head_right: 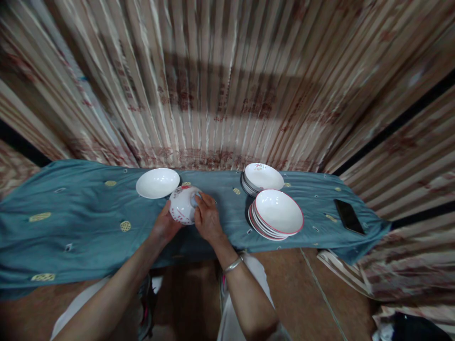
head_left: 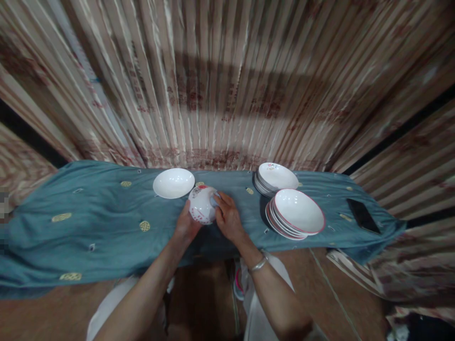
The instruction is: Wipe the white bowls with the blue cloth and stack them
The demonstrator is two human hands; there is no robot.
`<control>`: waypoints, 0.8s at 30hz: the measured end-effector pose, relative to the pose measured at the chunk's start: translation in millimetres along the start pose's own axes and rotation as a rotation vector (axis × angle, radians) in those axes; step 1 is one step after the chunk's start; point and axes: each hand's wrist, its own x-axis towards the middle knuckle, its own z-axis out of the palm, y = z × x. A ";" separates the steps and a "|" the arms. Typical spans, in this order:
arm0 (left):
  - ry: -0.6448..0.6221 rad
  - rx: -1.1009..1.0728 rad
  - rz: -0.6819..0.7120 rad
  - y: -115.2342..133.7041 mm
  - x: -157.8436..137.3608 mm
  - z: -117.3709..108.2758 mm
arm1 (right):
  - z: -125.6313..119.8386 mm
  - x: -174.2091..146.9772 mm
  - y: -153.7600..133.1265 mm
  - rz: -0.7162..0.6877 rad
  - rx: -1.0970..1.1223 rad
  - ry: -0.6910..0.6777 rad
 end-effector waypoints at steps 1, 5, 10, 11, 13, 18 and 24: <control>0.003 0.007 -0.002 0.2 0.2 -0.4 | -1.5 -0.5 -0.8 -0.012 0.018 -0.012; 0.048 0.030 -0.038 1.1 1.5 -2.1 | -8.0 -0.7 -1.4 -0.024 0.119 -0.064; 0.051 0.041 -0.015 1.8 2.0 -0.9 | -15.0 -1.0 5.3 0.033 0.195 -0.072; 0.053 0.036 -0.011 1.9 1.7 0.1 | -15.9 -1.5 7.4 0.045 0.186 -0.063; 0.057 0.032 -0.009 2.1 0.8 2.5 | -17.2 -2.6 11.6 0.069 0.147 -0.043; 0.062 0.028 -0.008 1.9 -0.6 9.1 | -22.0 -1.7 16.6 0.100 0.022 0.053; -0.001 0.026 0.028 -4.6 1.6 9.3 | -25.0 0.3 -13.7 0.007 -0.032 0.110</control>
